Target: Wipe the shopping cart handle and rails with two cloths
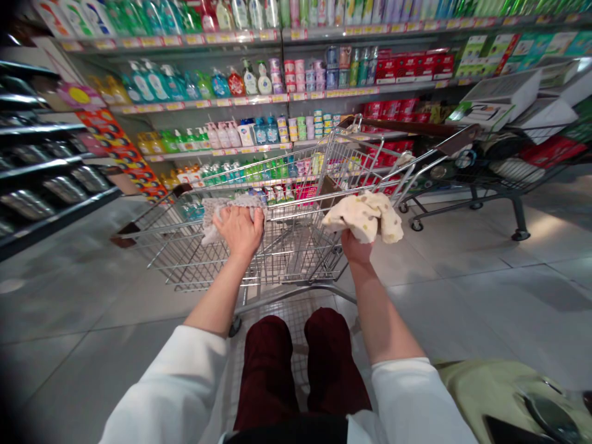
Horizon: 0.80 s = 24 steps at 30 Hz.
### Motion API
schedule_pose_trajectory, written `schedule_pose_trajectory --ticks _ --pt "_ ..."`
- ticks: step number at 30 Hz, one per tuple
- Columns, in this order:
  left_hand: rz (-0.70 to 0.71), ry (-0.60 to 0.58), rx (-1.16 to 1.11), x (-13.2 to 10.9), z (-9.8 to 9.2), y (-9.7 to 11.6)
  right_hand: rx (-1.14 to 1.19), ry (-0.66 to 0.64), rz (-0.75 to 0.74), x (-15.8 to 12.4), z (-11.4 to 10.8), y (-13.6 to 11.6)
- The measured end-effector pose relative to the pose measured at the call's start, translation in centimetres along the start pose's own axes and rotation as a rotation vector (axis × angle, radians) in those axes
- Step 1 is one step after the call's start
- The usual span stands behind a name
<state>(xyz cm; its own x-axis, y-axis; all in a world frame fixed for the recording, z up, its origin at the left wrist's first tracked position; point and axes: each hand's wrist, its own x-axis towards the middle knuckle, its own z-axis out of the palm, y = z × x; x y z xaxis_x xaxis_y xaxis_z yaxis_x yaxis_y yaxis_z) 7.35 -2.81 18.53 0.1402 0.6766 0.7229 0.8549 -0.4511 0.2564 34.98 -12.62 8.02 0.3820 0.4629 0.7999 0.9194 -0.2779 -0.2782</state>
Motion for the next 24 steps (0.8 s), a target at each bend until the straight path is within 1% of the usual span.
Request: schedule_pose_trajectory --ticks 2,6,8,10,14,18,21,24 --pt "0.012 0.015 0.029 0.0 0.1 0.0 0.018 -0.038 0.055 -2.2 0.8 -0.2" --pt "0.027 0.037 0.083 -0.1 0.3 -0.1 0.071 -0.154 0.071 -6.3 2.5 -1.0" --pt "0.028 0.040 0.092 -0.1 0.4 -0.1 0.083 -0.186 0.091 -7.6 3.2 -1.2" --pt "0.026 0.043 0.085 -0.1 0.4 -0.2 0.091 -0.204 0.108 -8.1 3.5 -1.3" --pt "0.022 0.025 0.056 -0.1 0.3 -0.2 0.115 -0.239 0.097 -7.7 3.0 -1.1" --pt "0.038 0.027 0.074 -0.1 0.4 -0.4 0.134 -0.261 0.060 -6.7 1.5 -0.6" --pt "0.044 0.042 0.075 -0.1 0.4 -0.6 0.137 -0.263 0.053 -5.2 -0.5 0.2" --pt "0.041 0.048 0.050 -0.1 0.4 -0.7 0.113 -0.225 0.096 -2.1 -3.6 1.1"
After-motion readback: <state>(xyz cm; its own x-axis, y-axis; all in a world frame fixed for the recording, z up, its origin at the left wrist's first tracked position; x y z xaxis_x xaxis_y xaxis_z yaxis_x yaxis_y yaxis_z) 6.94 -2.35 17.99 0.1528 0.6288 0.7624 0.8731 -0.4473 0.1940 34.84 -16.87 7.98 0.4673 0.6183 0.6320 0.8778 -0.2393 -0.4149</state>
